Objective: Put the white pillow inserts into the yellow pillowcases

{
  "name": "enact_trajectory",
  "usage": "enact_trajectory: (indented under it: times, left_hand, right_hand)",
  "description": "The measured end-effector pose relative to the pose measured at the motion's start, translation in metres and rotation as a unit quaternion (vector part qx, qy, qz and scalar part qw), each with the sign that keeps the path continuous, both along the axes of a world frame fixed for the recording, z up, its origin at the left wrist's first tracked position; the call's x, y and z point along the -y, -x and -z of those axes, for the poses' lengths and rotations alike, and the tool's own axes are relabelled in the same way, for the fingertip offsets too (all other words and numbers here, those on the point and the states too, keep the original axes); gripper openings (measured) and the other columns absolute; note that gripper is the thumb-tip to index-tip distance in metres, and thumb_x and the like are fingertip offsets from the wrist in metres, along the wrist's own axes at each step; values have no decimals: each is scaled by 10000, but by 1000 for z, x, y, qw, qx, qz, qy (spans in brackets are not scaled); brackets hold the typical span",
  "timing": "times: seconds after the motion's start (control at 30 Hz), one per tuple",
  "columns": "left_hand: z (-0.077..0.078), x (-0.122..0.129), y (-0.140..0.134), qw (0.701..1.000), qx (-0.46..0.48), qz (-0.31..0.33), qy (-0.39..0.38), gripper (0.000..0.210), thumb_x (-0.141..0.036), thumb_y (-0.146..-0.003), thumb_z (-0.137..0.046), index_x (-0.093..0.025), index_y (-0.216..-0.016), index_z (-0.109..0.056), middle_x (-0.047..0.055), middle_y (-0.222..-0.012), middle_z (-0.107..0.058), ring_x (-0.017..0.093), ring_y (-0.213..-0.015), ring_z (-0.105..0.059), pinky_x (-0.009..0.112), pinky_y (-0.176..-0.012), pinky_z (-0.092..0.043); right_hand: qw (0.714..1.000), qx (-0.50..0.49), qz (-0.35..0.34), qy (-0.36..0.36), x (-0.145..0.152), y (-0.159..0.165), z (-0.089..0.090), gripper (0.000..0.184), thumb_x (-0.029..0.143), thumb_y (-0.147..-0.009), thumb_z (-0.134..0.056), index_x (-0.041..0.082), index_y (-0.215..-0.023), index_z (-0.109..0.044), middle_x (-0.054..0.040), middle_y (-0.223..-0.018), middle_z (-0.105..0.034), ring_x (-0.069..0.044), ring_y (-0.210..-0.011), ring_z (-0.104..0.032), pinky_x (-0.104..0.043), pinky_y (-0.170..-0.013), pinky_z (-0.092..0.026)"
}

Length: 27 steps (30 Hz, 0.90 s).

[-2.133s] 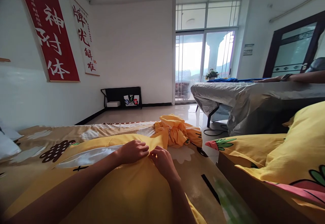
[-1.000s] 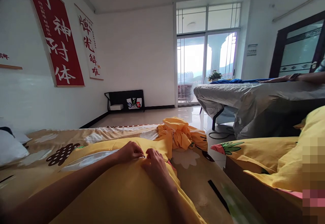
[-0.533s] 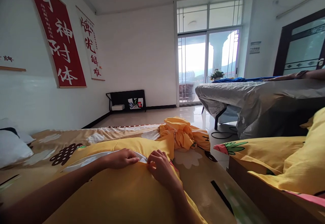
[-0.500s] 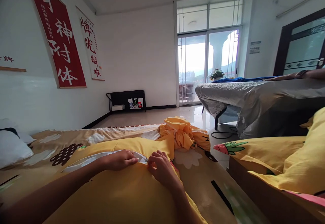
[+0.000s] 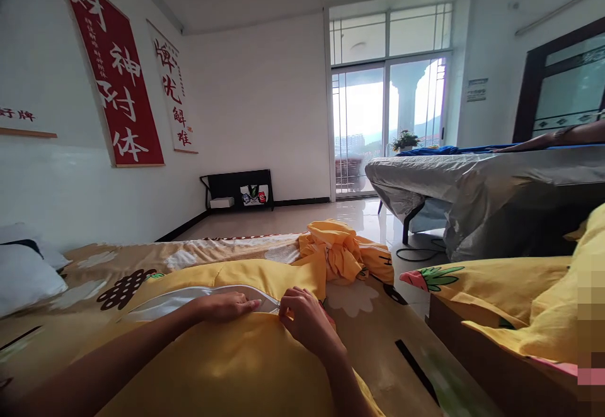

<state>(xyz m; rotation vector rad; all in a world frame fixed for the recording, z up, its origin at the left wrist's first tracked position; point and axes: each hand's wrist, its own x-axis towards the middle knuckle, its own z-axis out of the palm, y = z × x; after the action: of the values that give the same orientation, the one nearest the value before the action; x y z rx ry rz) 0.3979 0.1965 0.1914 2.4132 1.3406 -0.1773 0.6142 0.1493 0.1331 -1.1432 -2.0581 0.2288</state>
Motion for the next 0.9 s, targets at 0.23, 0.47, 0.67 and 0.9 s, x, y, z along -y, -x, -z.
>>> enact_trajectory:
  times: [0.23, 0.47, 0.67, 0.9]
  left_hand:
    - [-10, -6, -28, 997, 45, 53, -13, 88, -118, -680, -567, -158, -675, -645, -28, -622, -581, 105, -583, -499, 194, -510, -342]
    - [-17, -8, -60, 984, 100, 90, -115, 213, -136, -836, -498, -166, -967, -663, 40, -933, -692, 126, -811, -587, 212, -729, -439]
    - [4, -20, -62, 988, 37, 82, -123, 206, -279, -877, -500, -166, -968, -645, 74, -949, -695, 178, -838, -623, 253, -697, -457]
    - [7, -13, -59, 983, -34, 130, -125, 244, -301, -881, -455, -178, -1050, -579, 112, -1091, -667, 243, -978, -631, 325, -799, -471]
  right_hand:
    - [999, -21, -2, 26, 3, -4, -2, 141, 104, -756, -602, 218, -748, -684, -8, -814, -635, -161, -793, -572, -278, -753, -432]
    - [998, -30, -42, 24, 1, -10, -3, 206, 128, -793, -594, 256, -814, -754, -27, -898, -691, -179, -865, -617, -297, -807, -456]
    - [999, -14, -32, 28, 1, -9, -2, 211, 119, -773, -596, 252, -818, -752, -23, -876, -699, -180, -824, -615, -294, -774, -453]
    - [999, -15, -24, 33, 1, -8, -1, 223, 100, -754, -614, 257, -830, -753, -13, -880, -702, -172, -823, -610, -281, -776, -444]
